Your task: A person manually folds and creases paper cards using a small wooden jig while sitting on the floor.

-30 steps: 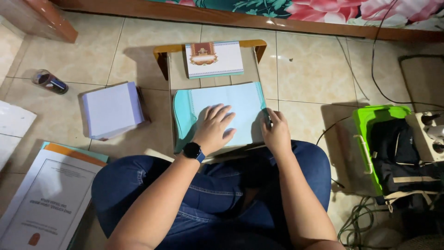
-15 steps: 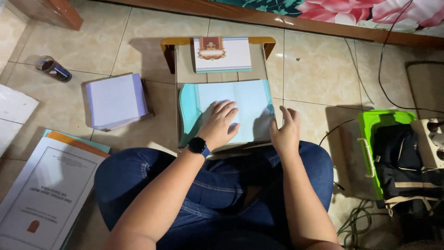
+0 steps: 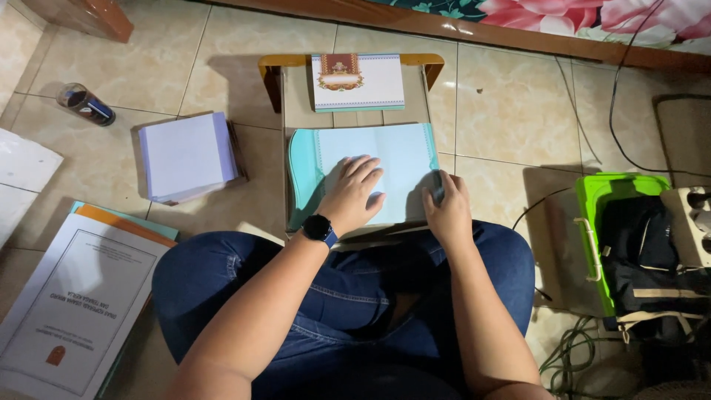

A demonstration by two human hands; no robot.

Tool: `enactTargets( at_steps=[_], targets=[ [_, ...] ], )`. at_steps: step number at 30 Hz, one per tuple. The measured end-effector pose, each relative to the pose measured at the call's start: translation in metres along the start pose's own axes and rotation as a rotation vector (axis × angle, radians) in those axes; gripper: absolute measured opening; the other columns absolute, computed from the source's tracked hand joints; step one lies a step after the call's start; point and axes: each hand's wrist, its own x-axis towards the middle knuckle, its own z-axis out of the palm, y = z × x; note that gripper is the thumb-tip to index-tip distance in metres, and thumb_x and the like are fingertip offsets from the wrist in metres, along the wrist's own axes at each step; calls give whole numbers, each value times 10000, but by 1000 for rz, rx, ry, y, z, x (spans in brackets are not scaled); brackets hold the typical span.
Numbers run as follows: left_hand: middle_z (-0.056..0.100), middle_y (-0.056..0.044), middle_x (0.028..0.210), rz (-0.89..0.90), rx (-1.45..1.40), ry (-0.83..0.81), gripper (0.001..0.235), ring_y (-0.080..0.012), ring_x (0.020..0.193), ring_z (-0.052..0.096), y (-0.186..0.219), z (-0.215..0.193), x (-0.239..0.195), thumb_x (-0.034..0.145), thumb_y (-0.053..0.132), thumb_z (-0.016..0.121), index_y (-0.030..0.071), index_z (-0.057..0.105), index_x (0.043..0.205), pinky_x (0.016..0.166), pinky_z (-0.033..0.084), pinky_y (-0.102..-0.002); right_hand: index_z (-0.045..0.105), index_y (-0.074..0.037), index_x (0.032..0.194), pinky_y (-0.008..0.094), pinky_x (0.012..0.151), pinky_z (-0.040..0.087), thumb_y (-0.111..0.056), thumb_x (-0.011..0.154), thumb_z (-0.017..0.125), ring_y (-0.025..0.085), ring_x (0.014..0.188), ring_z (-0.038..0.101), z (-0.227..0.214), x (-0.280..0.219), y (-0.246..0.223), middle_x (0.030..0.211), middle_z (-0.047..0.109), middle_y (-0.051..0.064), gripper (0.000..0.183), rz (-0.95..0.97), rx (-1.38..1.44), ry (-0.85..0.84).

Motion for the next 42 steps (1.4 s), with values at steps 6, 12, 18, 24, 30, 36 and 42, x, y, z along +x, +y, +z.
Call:
enactTargets(
  at_steps=[6, 12, 18, 24, 30, 36, 42],
  targets=[
    [511, -171, 1472, -34, -24, 7, 475, -296, 1440, 417, 1, -1, 2, 1025, 358, 488, 30, 556, 1361, 1204, 278, -482, 443, 96, 1460, 543, 894, 574, -162, 992, 619, 508, 1178, 569, 3, -1, 1, 1268, 519, 302, 562, 15, 187, 45],
    [509, -167, 1473, -47, -33, -9, 483, -291, 1441, 420, 2, -6, 2, 1026, 369, 473, 34, 550, 1365, 1204, 281, -477, 515, 64, 1427, 502, 865, 586, -122, 988, 619, 479, 1163, 578, -1, 1, -1, 1270, 518, 262, 488, -29, 185, 98],
    [490, -146, 1491, -61, -61, -28, 438, -290, 1460, 396, 2, -6, 2, 1036, 350, 469, 73, 576, 1358, 1215, 262, -479, 560, -5, 1387, 510, 974, 473, -84, 966, 653, 462, 1263, 502, 1, -3, -4, 1350, 471, 214, 439, -329, 320, 254],
    [492, -144, 1490, -64, -89, -25, 414, -295, 1464, 392, 2, -7, 2, 1047, 350, 446, 111, 594, 1351, 1220, 255, -490, 607, -42, 978, 502, 990, 479, -9, 946, 679, 416, 1164, 604, 3, -3, -4, 1142, 611, 145, 85, -260, 330, 336],
    [535, -151, 1442, -54, -66, 31, 396, -285, 1428, 438, -1, 1, 1, 1020, 333, 496, 77, 619, 1296, 1209, 283, -469, 645, -116, 979, 236, 683, 545, -472, 1035, 507, 144, 791, 678, 13, 0, -3, 825, 621, -29, 386, 276, 1421, 144],
    [548, -149, 1422, -51, -73, 67, 379, -288, 1410, 455, -1, 4, 2, 1004, 322, 528, 73, 629, 1270, 1204, 287, -478, 386, 8, 1554, 480, 1171, 397, -662, 917, 618, 396, 1420, 470, 26, 7, 7, 1597, 381, 248, 953, 633, 1699, -164],
    [586, -166, 1376, -112, -140, -41, 434, -327, 1384, 486, 18, -37, 3, 940, 254, 596, 33, 612, 1313, 1210, 301, -503, 284, -49, 1615, 540, 1229, 206, -522, 1088, 134, 386, 1499, 320, 28, -21, -30, 1599, 382, 234, 723, -16, 1019, -464]
  ],
)
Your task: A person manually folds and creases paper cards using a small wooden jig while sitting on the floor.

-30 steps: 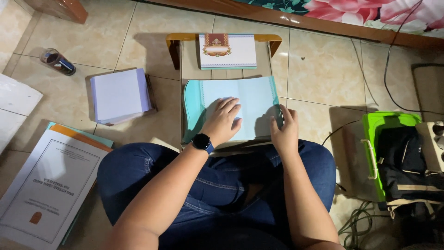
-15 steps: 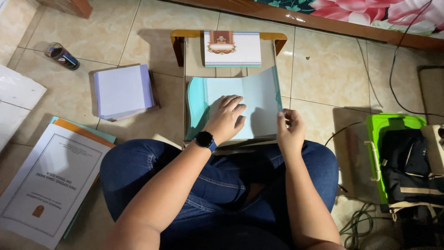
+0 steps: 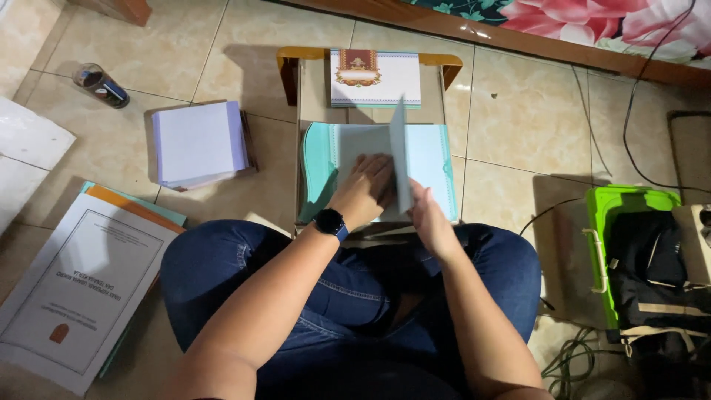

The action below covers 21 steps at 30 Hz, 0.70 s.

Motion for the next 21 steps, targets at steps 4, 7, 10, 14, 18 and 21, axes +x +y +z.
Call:
enactTargets(
  at_steps=[4, 7, 10, 14, 18, 21],
  targets=[
    [671, -218, 1235, 34, 39, 46, 377, -367, 1246, 583, -22, 28, 5, 905, 211, 637, -3, 661, 1215, 1210, 305, -520, 390, 15, 1542, 557, 1232, 197, -390, 1106, 225, 470, 1496, 274, 6, -5, -11, 1605, 328, 296, 617, -196, -513, -100],
    [650, -293, 1229, -172, -599, 145, 414, -495, 1254, 553, -37, 20, 4, 923, 223, 600, -40, 612, 1243, 1129, 383, -619, 377, 21, 1544, 547, 1216, 271, -314, 1089, 337, 457, 1468, 343, 19, -8, -19, 1612, 332, 262, 567, -179, -751, -79],
    [580, -371, 1336, -405, -710, 462, 445, -479, 1313, 522, -70, 27, 8, 973, 135, 507, -121, 577, 1331, 1161, 388, -535, 380, 25, 1542, 474, 1229, 290, -299, 1072, 436, 388, 1496, 332, 21, -8, -14, 1609, 356, 223, 573, -180, -952, -67],
    [627, -137, 1313, -220, -505, 774, 314, -318, 1292, 565, -64, 0, 8, 1043, 143, 483, 88, 603, 1328, 1118, 424, -454, 490, 66, 1461, 384, 1216, 325, -180, 1004, 567, 306, 1473, 404, 18, -5, -1, 1512, 496, 202, 525, -388, -1182, -39],
    [509, -185, 1476, 55, -54, 634, 451, -366, 1391, 468, -59, 29, 12, 930, 44, 634, 67, 600, 1379, 1133, 404, -491, 513, 99, 1424, 389, 1207, 347, -73, 932, 619, 317, 1455, 428, 21, -3, 2, 1456, 541, 226, 533, -506, -1283, -9],
    [423, -178, 1567, -16, 208, 238, 499, -403, 1509, 280, -49, 40, 10, 970, 236, 579, 131, 542, 1456, 1178, 245, -656, 538, 118, 1382, 401, 1209, 343, -69, 916, 628, 337, 1450, 428, 20, -1, 2, 1427, 554, 246, 510, -530, -1352, -23]
  ],
)
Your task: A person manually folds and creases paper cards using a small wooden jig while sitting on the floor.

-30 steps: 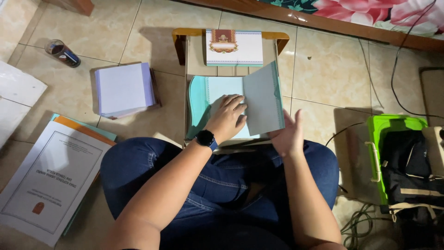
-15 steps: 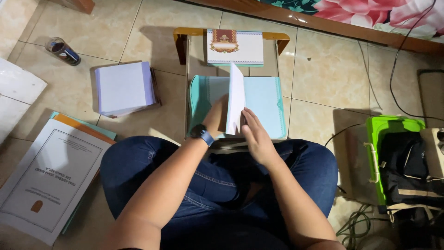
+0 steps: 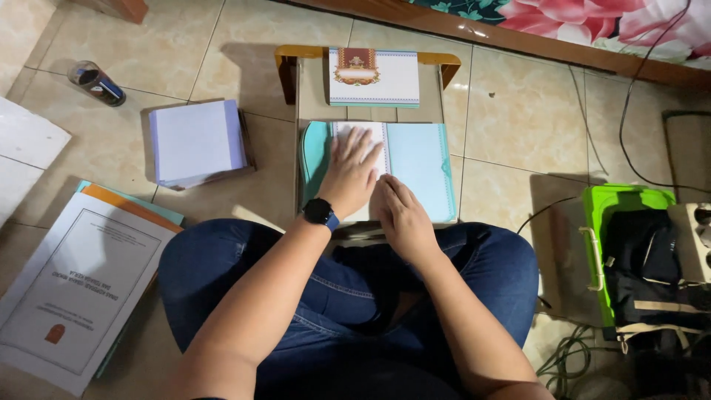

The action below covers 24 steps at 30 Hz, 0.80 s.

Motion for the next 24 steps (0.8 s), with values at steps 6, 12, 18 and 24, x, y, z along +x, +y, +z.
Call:
enactTargets(
  at_steps=[6, 12, 18, 24],
  targets=[
    [250, -198, 1659, -102, 33, -329, 535, -429, 1549, 156, 10, -20, -4, 1067, 364, 391, 166, 373, 1564, 1211, 69, -687, 548, 83, 1398, 405, 1198, 364, -80, 903, 641, 316, 1449, 439, 1, 3, 1, 1435, 562, 219, 529, 15, -13, -3],
    [239, -196, 1667, -115, 46, -324, 554, -411, 1556, 152, 18, -25, -4, 1058, 356, 358, 149, 359, 1573, 1216, 86, -667, 518, 0, 1473, 448, 1148, 393, -145, 985, 584, 354, 1443, 437, 6, 1, 11, 1534, 497, 197, 514, 30, -91, 49],
    [217, -186, 1681, -121, 72, -354, 562, -394, 1565, 132, 17, -22, -4, 1060, 364, 317, 165, 335, 1586, 1224, 66, -655, 372, -45, 1585, 450, 1194, 305, -251, 1038, 468, 333, 1522, 316, 7, -3, 10, 1654, 345, 167, 593, 120, -254, -156],
    [220, -177, 1682, -129, 75, -341, 563, -384, 1566, 133, 19, -22, -5, 1060, 352, 296, 153, 342, 1584, 1226, 57, -644, 181, -104, 1650, 474, 1250, 173, -386, 1062, 343, 317, 1572, 173, 11, 12, 22, 1714, 176, 131, 672, 170, -235, -350]
  ],
)
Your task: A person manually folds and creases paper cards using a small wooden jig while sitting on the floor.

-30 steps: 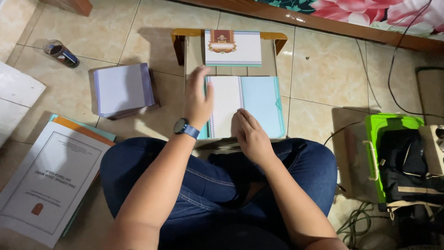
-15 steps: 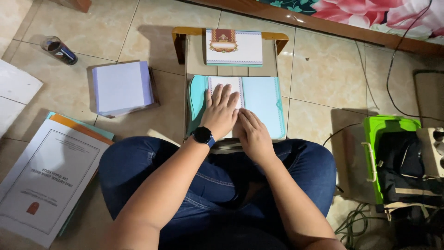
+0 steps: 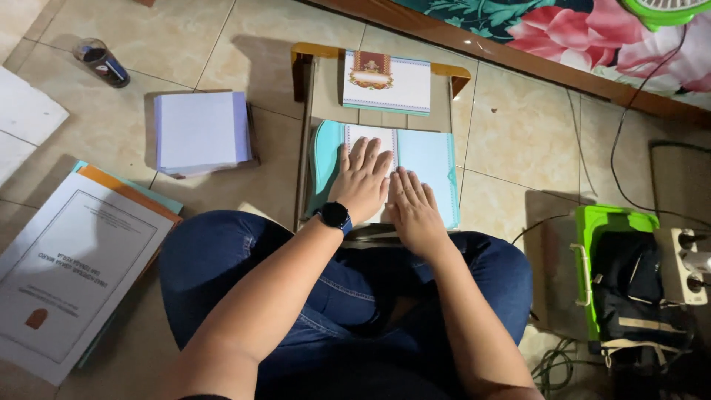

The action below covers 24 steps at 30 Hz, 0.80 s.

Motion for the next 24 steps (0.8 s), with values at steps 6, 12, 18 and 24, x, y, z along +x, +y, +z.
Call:
enactTargets(
  at_steps=[6, 12, 18, 24],
  targets=[
    [239, -171, 1678, -15, 14, 52, 574, -354, 1567, 151, -1, 8, 2, 1057, 332, 325, 101, 320, 1583, 1244, 65, -618, 216, -113, 1652, 497, 1224, 243, -383, 1000, 377, 331, 1556, 245, 16, 52, 22, 1703, 237, 127, 724, -16, -107, 62],
    [275, -189, 1661, -77, -29, 108, 560, -350, 1559, 185, 0, 9, 3, 1043, 237, 325, 19, 348, 1558, 1263, 87, -563, 243, -102, 1650, 489, 1221, 243, -361, 1064, 291, 319, 1549, 277, 10, 96, 36, 1686, 292, 126, 642, -51, -69, 121],
    [285, -202, 1654, -94, -43, 120, 558, -365, 1555, 193, 1, 2, 1, 1038, 225, 338, 14, 365, 1554, 1259, 92, -565, 244, -108, 1652, 486, 1234, 226, -370, 1092, 268, 325, 1541, 296, 7, 95, 31, 1684, 301, 124, 619, -41, -64, 159],
    [278, -197, 1658, -95, -51, 106, 566, -369, 1556, 194, 0, 2, 1, 1034, 222, 331, 19, 355, 1561, 1258, 101, -567, 206, -87, 1653, 490, 1242, 201, -413, 1078, 219, 334, 1562, 230, 3, 59, 17, 1703, 230, 144, 661, -35, -66, 113]
  ],
)
